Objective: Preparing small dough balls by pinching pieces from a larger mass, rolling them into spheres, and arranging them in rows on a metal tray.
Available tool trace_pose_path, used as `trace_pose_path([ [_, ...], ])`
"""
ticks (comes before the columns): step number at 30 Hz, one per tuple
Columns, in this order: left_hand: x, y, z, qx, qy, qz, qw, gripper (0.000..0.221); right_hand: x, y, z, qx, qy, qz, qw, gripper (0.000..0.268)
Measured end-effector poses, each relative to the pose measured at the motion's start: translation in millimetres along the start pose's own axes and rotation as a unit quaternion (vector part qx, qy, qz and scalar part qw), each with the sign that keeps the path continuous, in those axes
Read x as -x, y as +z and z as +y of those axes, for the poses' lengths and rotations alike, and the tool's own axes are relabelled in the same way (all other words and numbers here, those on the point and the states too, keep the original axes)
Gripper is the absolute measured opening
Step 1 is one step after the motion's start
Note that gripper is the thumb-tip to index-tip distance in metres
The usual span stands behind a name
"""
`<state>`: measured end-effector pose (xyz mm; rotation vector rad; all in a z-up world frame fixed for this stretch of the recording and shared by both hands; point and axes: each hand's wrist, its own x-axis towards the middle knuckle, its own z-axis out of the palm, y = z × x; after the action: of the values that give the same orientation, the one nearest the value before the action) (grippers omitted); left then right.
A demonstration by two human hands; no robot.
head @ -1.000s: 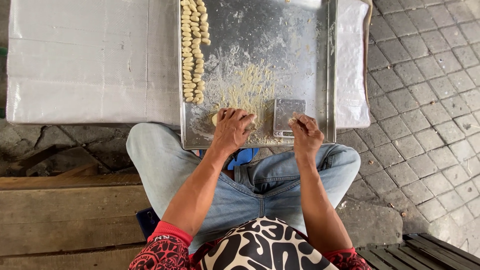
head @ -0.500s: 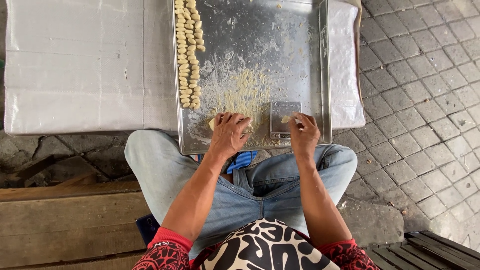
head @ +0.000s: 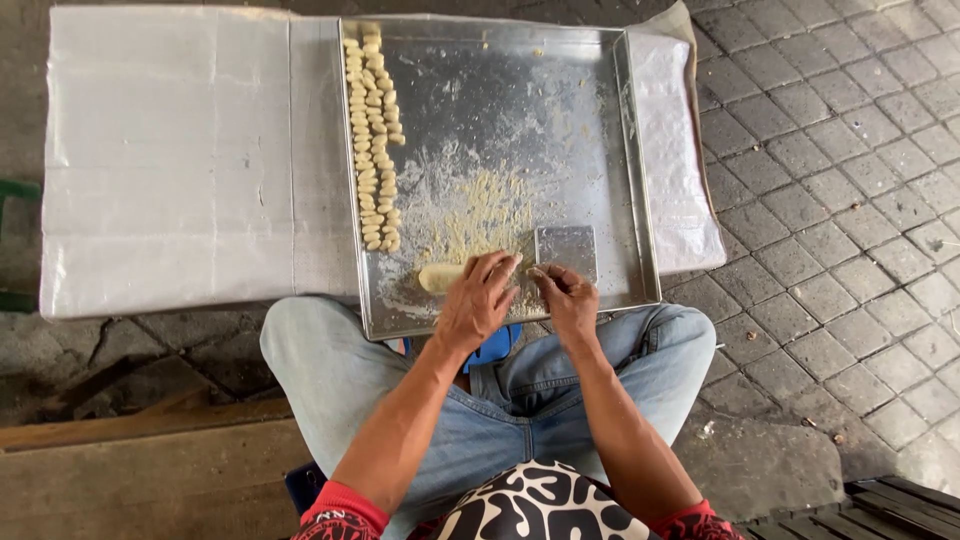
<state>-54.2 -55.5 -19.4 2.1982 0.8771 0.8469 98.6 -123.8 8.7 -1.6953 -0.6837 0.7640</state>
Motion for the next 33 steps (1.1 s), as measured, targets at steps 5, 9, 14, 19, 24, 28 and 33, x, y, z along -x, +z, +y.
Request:
trace_pose_path([
  [5, -1.5, -30.7, 37.6, 0.225, -0.103, 0.026, 0.969, 0.024, -2.8, 11.3, 36.1, -0.185, 0.093, -0.030, 0.978, 0.009],
  [9, 1.4, -13.8, 14.9, 0.272, -0.184, 0.056, 0.943, 0.019, 1.0, 10.2, 13.9, -0.109, 0.080, -0.039, 0.990, 0.015],
  [14, 2.3, -9.1, 8.3, 0.229, -0.175, 0.102, 0.952, 0.017, 10.8, 13.4, 18.9, -0.054, -0.025, -0.118, 0.991, 0.028],
  [19, -0.6, -13.8, 7.9, 0.270, -0.147, 0.118, 0.944, 0.023, 13.5, 16.4, 4.4, -0.058, -0.068, -0.156, 0.984, 0.037],
  [24, 0.2, -15.8, 15.0, 0.291, -0.186, 0.093, 0.934, 0.017, 10.2, 13.8, 11.5, -0.144, -0.007, -0.087, 0.986, 0.031],
  [28, -2.3, -20.4, 15.4, 0.343, -0.168, 0.093, 0.920, 0.014, 3.5, 13.5, 26.5, -0.154, 0.019, -0.077, 0.985, 0.028],
  [33, -2.5, -21.8, 11.0, 0.391, -0.223, 0.077, 0.890, 0.019, 4.3, 10.4, 30.5, -0.158, 0.025, -0.051, 0.986, 0.019],
])
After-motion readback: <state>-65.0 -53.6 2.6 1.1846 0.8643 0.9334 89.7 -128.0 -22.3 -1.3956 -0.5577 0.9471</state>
